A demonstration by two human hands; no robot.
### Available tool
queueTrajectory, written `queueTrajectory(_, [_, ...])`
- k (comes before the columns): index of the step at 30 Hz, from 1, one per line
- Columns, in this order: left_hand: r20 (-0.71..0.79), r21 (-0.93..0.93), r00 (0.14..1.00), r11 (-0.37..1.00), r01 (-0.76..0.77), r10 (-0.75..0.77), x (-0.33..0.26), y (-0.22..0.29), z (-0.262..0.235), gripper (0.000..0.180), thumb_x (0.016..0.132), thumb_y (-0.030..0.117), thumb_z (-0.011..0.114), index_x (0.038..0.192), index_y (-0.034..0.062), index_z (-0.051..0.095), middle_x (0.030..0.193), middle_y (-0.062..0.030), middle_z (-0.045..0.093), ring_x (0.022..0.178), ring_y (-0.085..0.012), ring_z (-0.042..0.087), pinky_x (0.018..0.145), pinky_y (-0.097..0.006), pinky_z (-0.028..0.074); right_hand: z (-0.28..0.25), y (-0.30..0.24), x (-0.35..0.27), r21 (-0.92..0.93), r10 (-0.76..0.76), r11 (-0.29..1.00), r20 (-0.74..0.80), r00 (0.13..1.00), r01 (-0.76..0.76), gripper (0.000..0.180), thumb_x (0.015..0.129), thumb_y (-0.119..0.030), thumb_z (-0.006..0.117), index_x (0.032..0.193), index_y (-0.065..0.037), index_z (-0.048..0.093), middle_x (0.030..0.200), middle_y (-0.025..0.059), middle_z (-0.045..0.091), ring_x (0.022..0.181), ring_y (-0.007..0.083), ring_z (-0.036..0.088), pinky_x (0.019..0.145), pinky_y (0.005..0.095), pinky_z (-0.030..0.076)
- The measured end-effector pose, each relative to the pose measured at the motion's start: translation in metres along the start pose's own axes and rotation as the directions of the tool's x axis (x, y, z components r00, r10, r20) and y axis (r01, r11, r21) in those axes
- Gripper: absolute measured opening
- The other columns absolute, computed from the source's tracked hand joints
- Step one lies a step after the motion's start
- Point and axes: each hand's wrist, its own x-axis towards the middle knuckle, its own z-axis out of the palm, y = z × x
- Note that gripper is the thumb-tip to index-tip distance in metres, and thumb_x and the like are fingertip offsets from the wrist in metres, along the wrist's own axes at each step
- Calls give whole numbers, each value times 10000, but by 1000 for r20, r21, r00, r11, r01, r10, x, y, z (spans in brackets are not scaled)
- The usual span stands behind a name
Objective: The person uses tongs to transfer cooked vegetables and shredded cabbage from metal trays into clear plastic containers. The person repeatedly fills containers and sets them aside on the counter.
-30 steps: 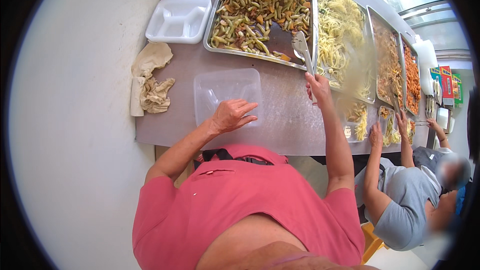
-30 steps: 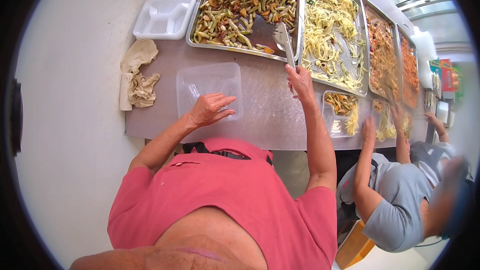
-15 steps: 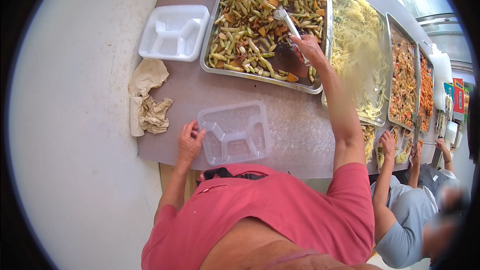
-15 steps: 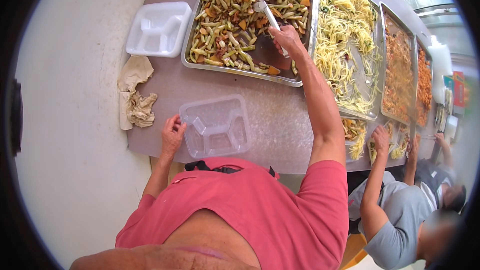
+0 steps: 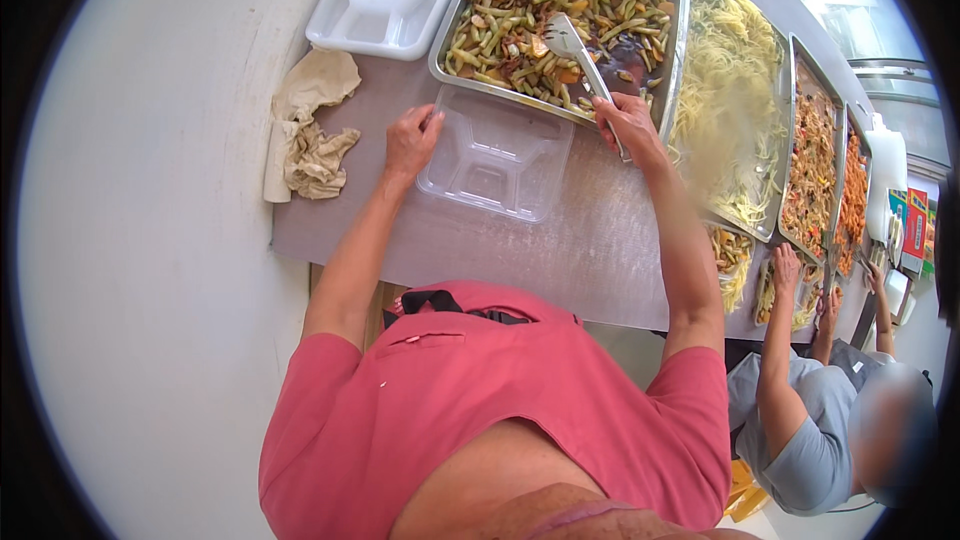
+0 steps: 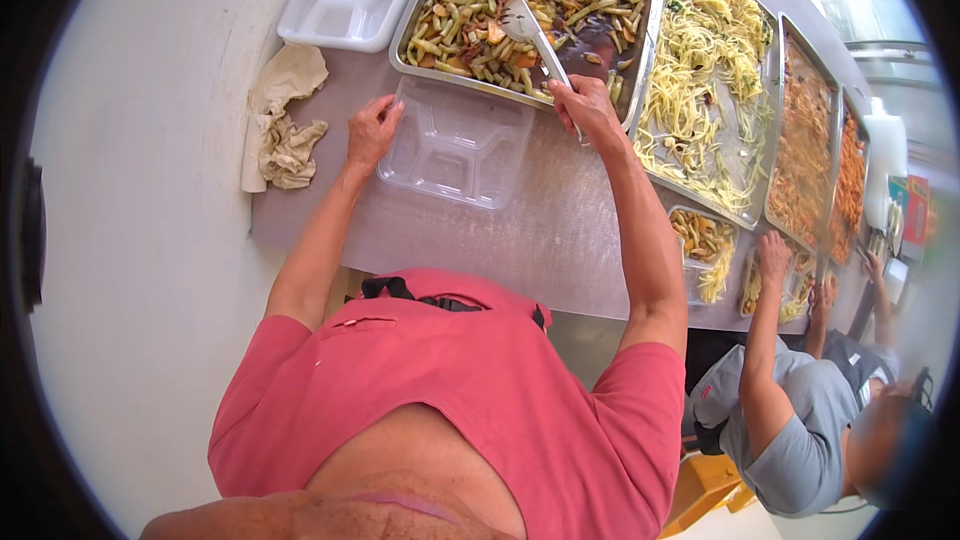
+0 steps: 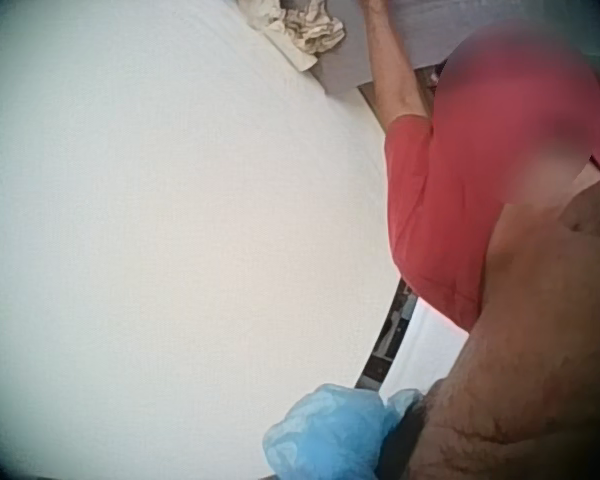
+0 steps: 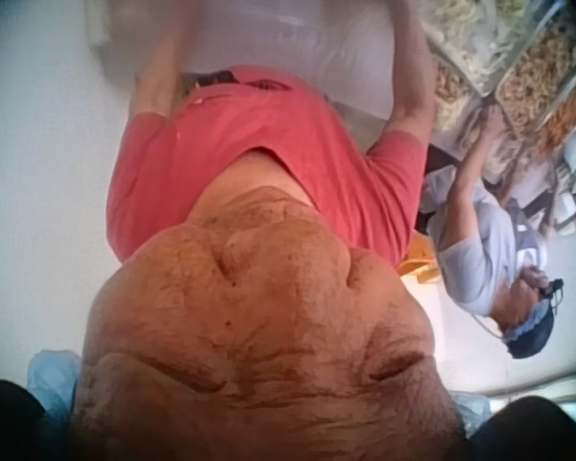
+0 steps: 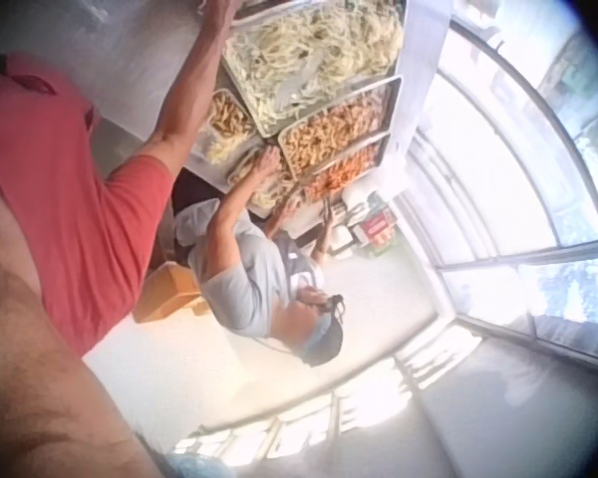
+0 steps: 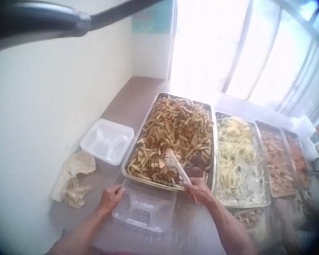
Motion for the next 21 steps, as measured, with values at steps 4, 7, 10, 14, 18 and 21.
queueTrajectory(4, [-13,-42,1000,999,12,-13,3,1,8,184,813,183,663,880,11,669,715,-129,626,623,-258,609,584,-368,487,1,13,-20,23,-19,1000,80,997,17,313,908,-258,570,677,-49,533,543,-7,467,419,73,421,363,245,325])
queueTrajectory(7, [-47,-63,999,998,18,-21,-2,1,9,178,809,179,668,872,13,674,719,-123,631,616,-247,607,585,-357,489,-2,17,-34,-129,-21,991,108,994,35,302,919,-267,548,699,-61,538,542,-15,468,421,59,411,366,233,322])
queueTrajectory(10, [-50,-97,997,994,46,-51,-3,3,7,181,795,171,684,887,16,679,715,-108,631,598,-214,596,575,-331,488,-6,7,-47,-388,-161,898,146,976,206,256,892,-226,590,735,-28,547,554,47,484,477,143,486,453,290,414])
queueTrajectory(14, [-50,-163,996,984,66,-75,-5,1,4,192,772,151,706,913,21,687,702,-75,625,576,-156,570,551,-286,479,-6,-12,-54,-700,-451,453,353,820,551,230,815,-163,662,905,0,526,741,169,588,692,347,611,627,407,502])
queueTrajectory(18, [-67,-181,996,982,51,-64,-7,-3,4,194,763,139,713,921,28,692,697,-57,618,566,-132,558,541,-266,474,-4,-21,-56,-824,-474,53,476,740,564,336,796,-157,665,1032,-13,474,861,167,588,774,351,630,634,430,513])
queueTrajectory(21, [-75,-199,994,978,61,-78,-9,-5,5,193,759,139,714,920,33,693,696,-54,615,563,-129,557,542,-263,474,-2,-29,-60,-830,-474,7,488,733,557,333,791,-161,668,1022,-6,484,861,161,584,777,337,632,629,424,515])
